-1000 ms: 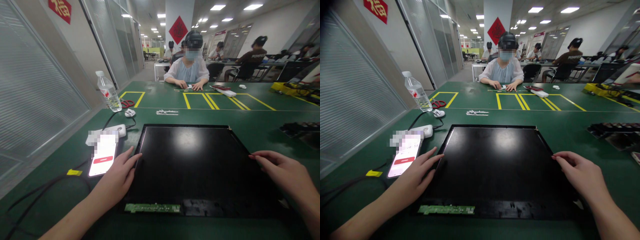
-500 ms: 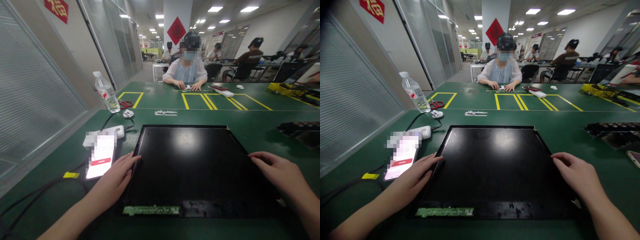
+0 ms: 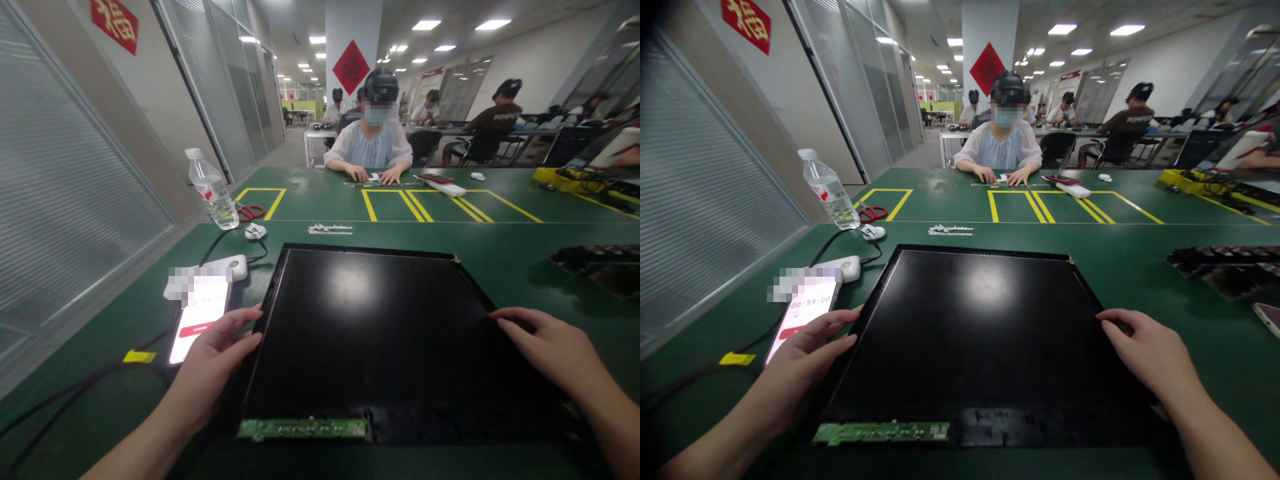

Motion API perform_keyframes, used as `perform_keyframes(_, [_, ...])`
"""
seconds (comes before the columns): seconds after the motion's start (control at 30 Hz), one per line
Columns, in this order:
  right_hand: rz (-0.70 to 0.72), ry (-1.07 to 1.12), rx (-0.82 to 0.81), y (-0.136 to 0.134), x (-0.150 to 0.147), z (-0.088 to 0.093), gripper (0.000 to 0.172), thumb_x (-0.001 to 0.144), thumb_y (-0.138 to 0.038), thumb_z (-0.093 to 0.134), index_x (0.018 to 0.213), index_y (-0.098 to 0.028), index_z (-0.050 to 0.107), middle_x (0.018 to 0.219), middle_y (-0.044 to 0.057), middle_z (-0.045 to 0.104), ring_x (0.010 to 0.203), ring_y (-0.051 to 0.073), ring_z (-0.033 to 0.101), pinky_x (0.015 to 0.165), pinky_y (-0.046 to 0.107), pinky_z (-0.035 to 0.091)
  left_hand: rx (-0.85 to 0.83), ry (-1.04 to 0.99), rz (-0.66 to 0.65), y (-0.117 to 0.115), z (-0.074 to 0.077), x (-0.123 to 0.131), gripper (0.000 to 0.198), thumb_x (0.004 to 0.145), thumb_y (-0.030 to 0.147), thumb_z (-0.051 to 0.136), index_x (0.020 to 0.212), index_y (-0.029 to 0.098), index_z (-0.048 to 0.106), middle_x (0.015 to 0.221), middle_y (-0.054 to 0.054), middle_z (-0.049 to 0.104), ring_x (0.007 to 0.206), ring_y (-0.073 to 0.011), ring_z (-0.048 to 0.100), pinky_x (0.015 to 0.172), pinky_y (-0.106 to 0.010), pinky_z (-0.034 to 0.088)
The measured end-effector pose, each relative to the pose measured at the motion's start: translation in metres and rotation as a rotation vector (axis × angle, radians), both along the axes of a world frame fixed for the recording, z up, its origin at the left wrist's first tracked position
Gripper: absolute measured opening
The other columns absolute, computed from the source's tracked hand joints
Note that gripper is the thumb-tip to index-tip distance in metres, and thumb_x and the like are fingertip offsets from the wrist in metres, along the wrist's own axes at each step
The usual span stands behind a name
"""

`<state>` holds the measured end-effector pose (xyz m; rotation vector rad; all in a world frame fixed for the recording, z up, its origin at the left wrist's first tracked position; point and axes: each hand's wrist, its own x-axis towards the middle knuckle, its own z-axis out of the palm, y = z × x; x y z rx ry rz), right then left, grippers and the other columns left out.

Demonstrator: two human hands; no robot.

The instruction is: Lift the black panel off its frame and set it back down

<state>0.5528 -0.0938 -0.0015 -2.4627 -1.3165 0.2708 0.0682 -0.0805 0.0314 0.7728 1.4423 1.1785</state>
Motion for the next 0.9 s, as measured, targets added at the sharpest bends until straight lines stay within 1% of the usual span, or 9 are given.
perform_keyframes(0.1, [0.012,-0.006,0.012,0.0,0.004,-0.003,0.054,0.064,-0.065,0.05,0.088,-0.032,0.084,0.093,0.006,0.078,0.081,0.034,0.069,0.074,0.044,0.052,-0.101,-0.1,0.066,0.0,0.004,0.006,0.047,0.057,0.008,0.087,0.1,0.019,0.074,0.115,-0.008,0.081,0.073,-0.0252,0.081,0.056,-0.032,0.066])
perform_keyframes(0.2, [0.018,-0.012,0.01,0.0,0.007,-0.006,0.053,0.067,-0.065,0.051,0.09,-0.032,0.085,0.09,0.007,0.078,0.079,0.033,0.068,0.071,0.043,0.051,-0.127,-0.147,0.101,0.001,0.005,0.01,0.045,0.06,0.003,0.081,0.1,0.019,0.071,0.098,-0.004,0.081,0.057,-0.0215,0.076,0.046,-0.03,0.062])
perform_keyframes(0.27, [0.022,-0.022,0.015,0.0,0.008,-0.007,0.052,0.067,-0.065,0.051,0.09,-0.032,0.085,0.089,0.007,0.077,0.078,0.033,0.068,0.07,0.043,0.051,-0.127,-0.18,0.12,0.001,0.002,0.011,0.041,0.063,0.001,0.078,0.098,0.02,0.068,0.092,-0.002,0.079,0.054,-0.0207,0.075,0.044,-0.029,0.061])
perform_keyframes(0.37, [0.023,-0.029,0.018,0.001,0.007,-0.007,0.052,0.065,-0.065,0.05,0.087,-0.032,0.084,0.091,0.007,0.078,0.079,0.033,0.068,0.071,0.043,0.052,-0.101,-0.242,0.135,0.002,-0.005,0.011,0.039,0.066,0.0,0.074,0.097,0.02,0.065,0.088,0.001,0.078,0.055,-0.0184,0.075,0.047,-0.026,0.062])
perform_keyframes(0.47, [0.013,-0.026,0.007,0.001,0.005,-0.005,0.054,0.063,-0.065,0.049,0.087,-0.032,0.084,0.096,0.007,0.078,0.082,0.033,0.069,0.075,0.044,0.052,-0.064,-0.299,0.109,0.002,-0.014,0.008,0.04,0.069,0.001,0.074,0.101,0.022,0.064,0.081,0.003,0.075,0.055,-0.0167,0.074,0.048,-0.023,0.061])
perform_keyframes(0.57, [0.009,-0.017,-0.013,0.002,0.003,-0.003,0.058,0.063,-0.066,0.048,0.091,-0.031,0.085,0.095,0.007,0.078,0.082,0.034,0.069,0.075,0.044,0.052,-0.072,-0.32,0.084,0.0,-0.015,0.007,0.042,0.07,0.0,0.073,0.104,0.023,0.063,0.083,0.003,0.076,0.058,-0.0161,0.075,0.05,-0.021,0.061])
perform_keyframes(0.67, [0.009,-0.026,-0.011,0.002,0.003,-0.004,0.059,0.063,-0.066,0.048,0.092,-0.03,0.085,0.094,0.008,0.077,0.081,0.033,0.069,0.076,0.045,0.053,-0.085,-0.319,0.061,-0.002,-0.011,0.009,0.044,0.07,-0.001,0.074,0.104,0.024,0.062,0.085,0.003,0.076,0.058,-0.0162,0.076,0.051,-0.021,0.061])
perform_keyframes(0.8, [0.03,-0.035,0.032,0.002,0.005,-0.008,0.053,0.064,-0.065,0.05,0.086,-0.032,0.084,0.096,0.007,0.078,0.08,0.033,0.069,0.075,0.044,0.053,-0.093,-0.31,0.032,-0.003,-0.006,0.011,0.051,0.069,0.001,0.081,0.109,0.025,0.062,0.095,0.002,0.078,0.059,-0.019,0.077,0.051,-0.026,0.063])
perform_keyframes(0.9, [0.056,-0.045,0.058,0.002,0.008,-0.011,0.048,0.066,-0.065,0.052,0.084,-0.033,0.083,0.094,0.006,0.078,0.078,0.033,0.07,0.072,0.044,0.053,-0.096,-0.29,-0.001,-0.002,-0.008,0.009,0.061,0.068,0.005,0.085,0.119,0.027,0.062,0.106,-0.001,0.079,0.061,-0.0205,0.078,0.053,-0.029,0.065])
